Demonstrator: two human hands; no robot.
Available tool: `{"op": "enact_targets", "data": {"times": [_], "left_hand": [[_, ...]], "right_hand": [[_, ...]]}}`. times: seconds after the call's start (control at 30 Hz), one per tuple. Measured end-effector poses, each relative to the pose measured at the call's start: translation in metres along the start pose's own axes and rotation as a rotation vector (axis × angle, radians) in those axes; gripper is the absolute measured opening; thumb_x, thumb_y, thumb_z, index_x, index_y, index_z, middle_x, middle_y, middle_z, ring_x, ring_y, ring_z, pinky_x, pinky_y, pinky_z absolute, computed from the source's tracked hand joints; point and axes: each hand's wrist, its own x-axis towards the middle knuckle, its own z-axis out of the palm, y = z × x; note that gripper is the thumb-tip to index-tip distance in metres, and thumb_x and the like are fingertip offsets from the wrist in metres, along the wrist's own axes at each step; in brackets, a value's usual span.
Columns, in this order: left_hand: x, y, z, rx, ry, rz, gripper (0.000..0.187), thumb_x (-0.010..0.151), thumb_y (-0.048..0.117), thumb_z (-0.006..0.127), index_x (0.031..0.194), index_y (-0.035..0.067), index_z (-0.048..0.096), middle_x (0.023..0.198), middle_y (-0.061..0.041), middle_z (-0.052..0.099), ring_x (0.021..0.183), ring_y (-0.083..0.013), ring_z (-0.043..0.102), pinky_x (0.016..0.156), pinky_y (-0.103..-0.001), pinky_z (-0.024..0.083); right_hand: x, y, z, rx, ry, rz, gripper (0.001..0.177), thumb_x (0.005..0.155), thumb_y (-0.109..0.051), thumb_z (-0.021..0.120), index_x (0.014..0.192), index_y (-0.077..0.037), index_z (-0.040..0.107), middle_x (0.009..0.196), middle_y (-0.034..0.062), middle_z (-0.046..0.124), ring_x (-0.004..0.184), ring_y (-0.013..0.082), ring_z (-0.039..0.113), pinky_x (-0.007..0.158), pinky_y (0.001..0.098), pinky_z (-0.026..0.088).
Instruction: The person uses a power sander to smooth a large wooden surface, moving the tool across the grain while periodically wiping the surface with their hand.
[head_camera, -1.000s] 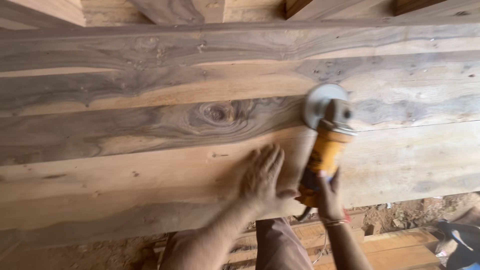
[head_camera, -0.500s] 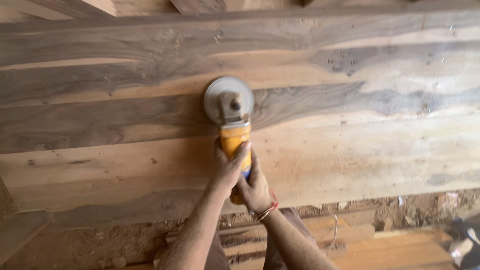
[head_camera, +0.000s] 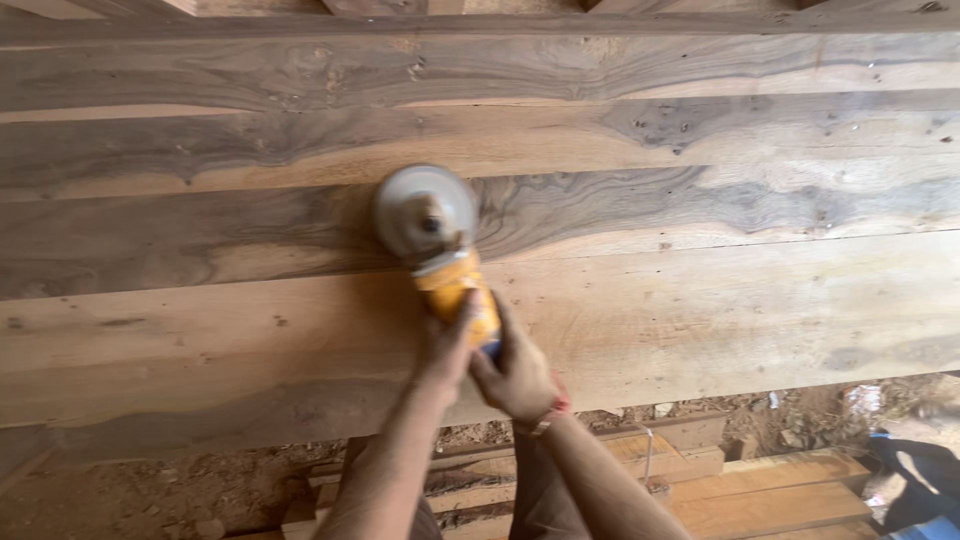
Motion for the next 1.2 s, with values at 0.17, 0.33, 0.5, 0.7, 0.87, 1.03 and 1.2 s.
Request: {"op": "enact_targets", "data": {"times": [0.17,0.33,0.5,0.7,0.87,1.03,1.2], "left_hand": [[0.000,-0.037,0.085,-0.106,-0.145,0.138,0.077,0.080,0.048,0.079,0.139,0.011,0.046,0.119,-0.011,0.065,0.100,-0.0201,0.069,0.083,-0.038,0.065],[0.005,-0.078,0.158,-0.010,-0.271,0.222,0.066,0.091,0.048,0.078,0.129,-0.003,0.058,0.112,-0.020,0.072,0.094,-0.0245,0.075,0.081,-0.036,0.068],[-0.019,-0.049,0.175,0.680,-0.130,0.306,0.085,0.081,0.050,0.080,0.142,0.003,0.045,0.135,-0.019,0.056,0.118,-0.0316,0.061,0.100,-0.049,0.053],[0.108,0.076,0.068,1.566,0.337,0.685,0.118,0.083,0.079,0.051,0.160,0.000,0.008,0.167,-0.022,0.001,0.158,-0.0360,0.001,0.129,-0.058,0.003],[0.114,0.046,0.109,1.778,0.271,0.814,0.128,0.082,0.098,0.017,0.162,0.003,-0.014,0.169,-0.020,-0.022,0.159,-0.0371,-0.016,0.129,-0.057,-0.007],[0.074,0.004,0.153,2.062,-0.146,0.672,0.135,0.076,0.101,0.017,0.161,-0.001,-0.012,0.169,-0.020,-0.019,0.159,-0.0328,-0.012,0.128,-0.044,-0.007],[0.031,-0.059,0.175,1.745,-0.225,0.933,0.121,0.082,0.093,0.028,0.158,0.003,0.006,0.169,-0.019,0.002,0.156,-0.0311,0.006,0.126,-0.046,0.001]], "right_hand": [[-0.016,0.087,-0.057,-0.038,-0.004,0.230,0.089,0.090,-0.023,0.063,0.163,-0.012,0.014,0.080,0.0137,0.073,0.063,0.0231,0.072,0.056,0.0351,0.062],[-0.036,0.160,-0.092,0.136,0.113,0.322,0.096,0.089,-0.025,0.064,0.166,-0.015,0.007,0.078,0.0192,0.071,0.058,0.0251,0.067,0.052,0.0338,0.057],[-0.045,0.186,-0.119,0.479,0.368,0.083,0.085,0.095,-0.035,0.062,0.164,-0.007,0.021,0.118,0.0168,0.065,0.094,0.0228,0.065,0.073,0.0367,0.060],[-0.048,0.221,-0.189,0.802,0.639,0.191,0.081,0.094,-0.040,0.065,0.157,-0.010,0.025,0.133,0.0126,0.057,0.118,0.0242,0.060,0.091,0.0398,0.060],[-0.044,0.257,-0.258,0.799,0.714,0.166,0.078,0.097,-0.042,0.064,0.159,-0.013,0.026,0.138,0.0118,0.052,0.122,0.0245,0.057,0.092,0.0420,0.059],[-0.039,0.290,-0.270,0.792,0.642,-0.019,0.070,0.112,-0.039,0.060,0.165,-0.007,0.027,0.145,0.0127,0.051,0.128,0.0240,0.055,0.100,0.0405,0.055],[-0.018,0.268,-0.245,0.778,0.522,0.058,0.065,0.105,-0.031,0.056,0.160,-0.013,0.025,0.137,0.0093,0.055,0.121,0.0213,0.059,0.092,0.0396,0.056]]}}
